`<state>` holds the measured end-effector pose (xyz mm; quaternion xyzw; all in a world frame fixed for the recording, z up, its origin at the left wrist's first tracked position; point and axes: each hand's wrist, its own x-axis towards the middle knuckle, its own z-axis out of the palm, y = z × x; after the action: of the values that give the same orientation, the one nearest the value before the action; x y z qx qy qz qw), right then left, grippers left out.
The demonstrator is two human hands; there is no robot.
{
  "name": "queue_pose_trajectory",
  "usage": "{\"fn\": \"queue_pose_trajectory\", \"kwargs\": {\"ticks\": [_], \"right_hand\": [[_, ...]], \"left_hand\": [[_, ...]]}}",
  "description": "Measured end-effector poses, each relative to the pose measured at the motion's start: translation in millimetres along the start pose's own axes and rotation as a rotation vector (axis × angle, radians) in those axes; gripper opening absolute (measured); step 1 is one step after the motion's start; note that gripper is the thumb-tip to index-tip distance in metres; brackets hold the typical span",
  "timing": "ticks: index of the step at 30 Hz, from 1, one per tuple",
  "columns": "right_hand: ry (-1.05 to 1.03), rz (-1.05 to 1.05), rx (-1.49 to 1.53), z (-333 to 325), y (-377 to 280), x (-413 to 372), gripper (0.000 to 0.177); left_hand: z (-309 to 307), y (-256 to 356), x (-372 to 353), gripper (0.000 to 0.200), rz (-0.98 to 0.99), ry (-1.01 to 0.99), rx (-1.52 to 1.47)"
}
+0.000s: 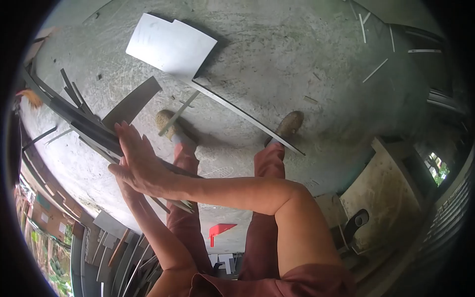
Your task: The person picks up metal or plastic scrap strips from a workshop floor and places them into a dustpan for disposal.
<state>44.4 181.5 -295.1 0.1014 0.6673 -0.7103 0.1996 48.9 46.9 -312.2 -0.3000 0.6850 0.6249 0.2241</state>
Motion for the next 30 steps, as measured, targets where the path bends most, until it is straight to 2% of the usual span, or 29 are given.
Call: {"fn": "queue_pose_trajectory", "kwargs": {"ticks": [2, 5, 10, 12, 13, 14, 16, 17, 18, 20, 22, 23, 24, 25, 26, 28, 30], "right_hand": [[0.077, -0.047, -0.008, 11.3, -8.4, 0.4, 0.080], [-0.118, -0.019, -0.080, -2.5, -42.3, 1.5, 0.081], [-0.084, -0.160, 0.022, -0.3, -55.8, 3.3, 0.079], [-0.196, -0.174, -0.036, -22.0, -67.0, 9.6, 0.063], [-0.183, -0.133, 0.083, -40.0, -69.2, 15.6, 0.052], [-0.171, -0.090, 0.202, -59.0, -65.8, 25.1, 0.044], [0.098, -0.145, 0.080, -76.4, -14.9, 49.8, 0.032], [0.248, -0.065, -0.101, -83.2, 13.7, 62.4, 0.023], [0.415, -0.192, -0.356, -82.3, 62.2, 78.0, 0.016], [0.313, 0.023, -0.593, -60.1, 157.2, 91.5, 0.013], [0.245, -0.014, -0.918, -32.0, 218.9, 92.8, 0.013], [0.243, -0.017, -0.911, -19.9, 240.3, 92.7, 0.013], [0.224, 0.000, -1.079, -9.4, 254.3, 94.1, 0.013], [0.199, 0.019, -1.247, 0.4, 268.4, 96.2, 0.013], [0.189, 0.020, -1.239, 5.5, 268.9, 97.1, 0.013], [0.069, 0.046, -1.300, 5.3, 262.8, 90.6, 0.015], [0.084, 0.036, -1.231, -3.9, 267.1, 86.6, 0.015]], "left_hand": [[6.8, 10.4, -2.8, 0.054, 0.034, 0.052, -0.098], [15.6, 25.4, -10.1, 0.055, 0.084, 0.126, -0.246], [28.4, 41.4, -20.2, 0.056, 0.148, 0.255, -0.502], [32.6, 47.8, -15.8, 0.057, 0.178, 0.307, -0.608], [30.6, 51.6, -15.8, 0.057, 0.194, 0.334, -0.661], [9.5, 56.3, -18.7, 0.067, 0.187, -0.213, -0.646], [-6.1, 54.6, -7.8, 0.075, 0.186, -0.468, -0.784], [-10.4, 56.1, -7.3, 0.077, 0.194, -0.462, -0.802], [-15.8, 57.1, -5.9, 0.077, 0.202, -0.452, -0.800], [-27.5, 57.6, -2.8, 0.074, 0.240, -0.499, -0.830], [-37.8, 56.9, -2.0, 0.074, 0.244, -0.515, -0.844], [-42.0, 56.2, 0.2, 0.073, 0.250, -0.544, -0.864], [-45.0, 57.1, 3.4, 0.073, 0.253, -0.541, -0.857], [-48.4, 58.9, 5.6, 0.072, 0.219, -0.633, -0.877], [-52.2, 59.0, 6.0, 0.071, 0.179, -0.720, -0.897], [-57.3, 54.6, 3.5, 0.073, 0.174, -0.685, -0.906], [-56.4, 51.2, 6.2, 0.074, 0.186, -0.689, -1.005]]}}
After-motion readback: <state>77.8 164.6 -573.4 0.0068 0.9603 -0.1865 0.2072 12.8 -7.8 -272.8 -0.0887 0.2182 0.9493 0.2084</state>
